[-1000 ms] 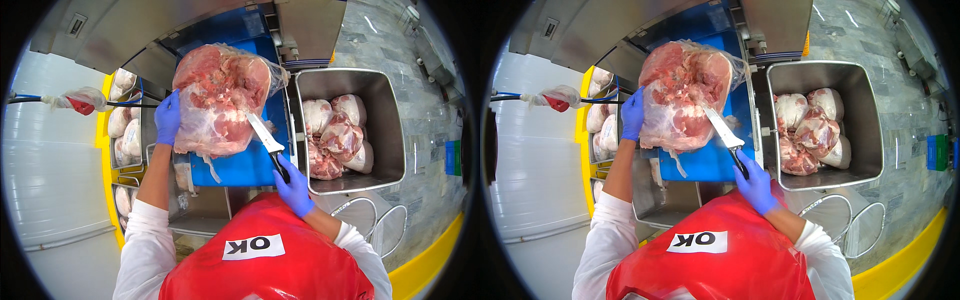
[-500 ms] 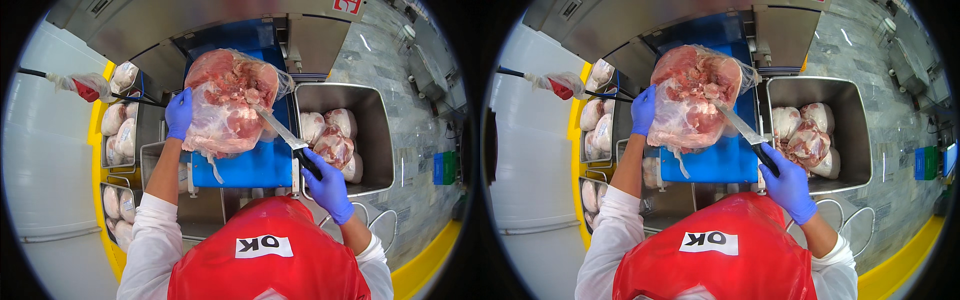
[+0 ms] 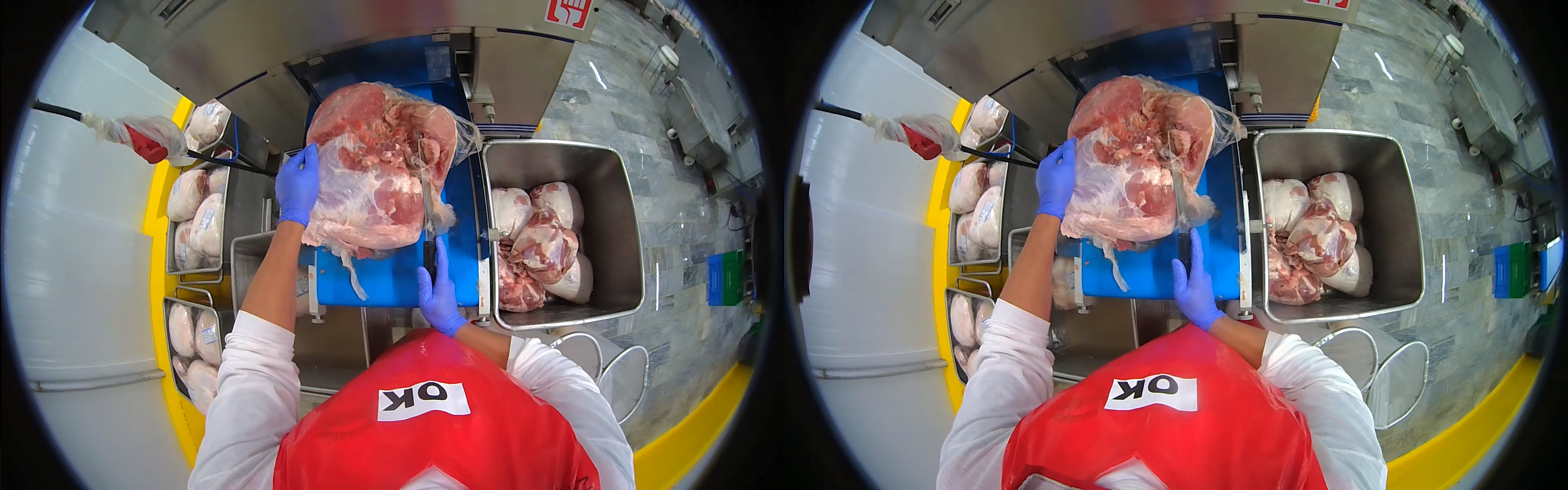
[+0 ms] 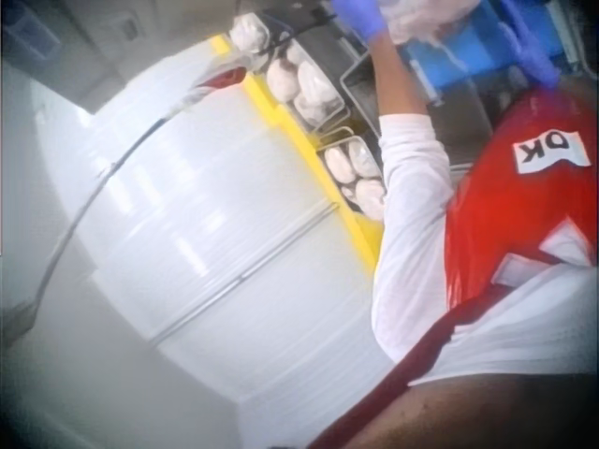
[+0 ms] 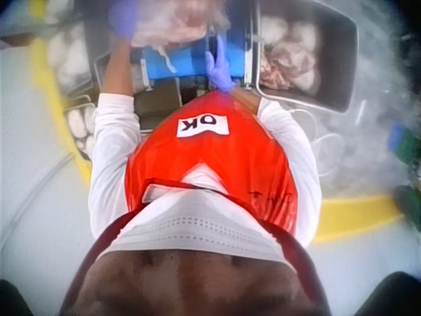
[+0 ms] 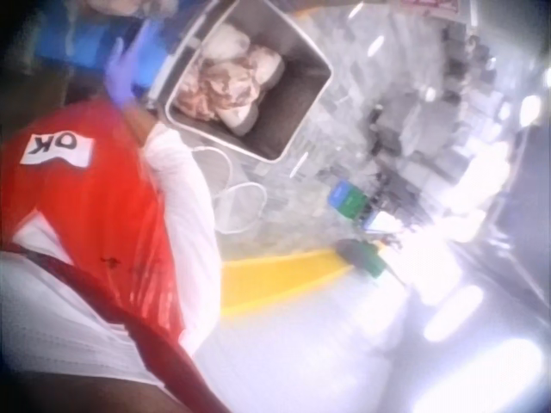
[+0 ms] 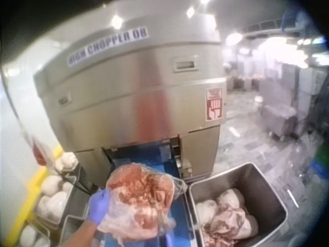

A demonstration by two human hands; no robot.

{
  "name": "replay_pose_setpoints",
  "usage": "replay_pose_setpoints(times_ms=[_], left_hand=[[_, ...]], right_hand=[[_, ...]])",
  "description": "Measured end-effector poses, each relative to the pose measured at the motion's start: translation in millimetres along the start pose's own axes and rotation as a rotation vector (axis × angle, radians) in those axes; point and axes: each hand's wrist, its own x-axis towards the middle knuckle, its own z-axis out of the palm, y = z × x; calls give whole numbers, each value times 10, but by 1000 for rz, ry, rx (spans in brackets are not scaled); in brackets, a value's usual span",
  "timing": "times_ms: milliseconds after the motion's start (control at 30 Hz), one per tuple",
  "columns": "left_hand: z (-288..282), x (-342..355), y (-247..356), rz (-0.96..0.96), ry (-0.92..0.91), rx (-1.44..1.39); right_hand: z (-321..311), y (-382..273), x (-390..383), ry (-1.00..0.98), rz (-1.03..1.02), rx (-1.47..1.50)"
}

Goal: The person trims fat and connective tissue from a large piece of raw meat using a knife on a blue cutting board. Trimmed pieces are placed into a metal bin to the right. The person repeatedly repositions the meat and continues trimming throughout the clip.

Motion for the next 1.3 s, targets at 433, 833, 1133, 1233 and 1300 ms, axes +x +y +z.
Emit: replay_pose_setpoints(times_ms=[433, 833, 1133, 1233, 1300], left_hand=[[7, 18, -67, 20, 0, 9], [8, 48, -105, 61, -40, -91], [-34, -6, 11, 38, -61, -160], [-36, 10, 16, 19, -68, -140], [-48, 19, 12, 20, -78, -136]], right_hand=[[-1611, -502, -592, -222, 251, -232], [-1819, -1362, 278, -289, 298, -81], [-2151, -1531, 612, -369, 308, -183], [-2148, -1464, 654, -397, 312, -216], [-2069, -1335, 697, -375, 326, -151]])
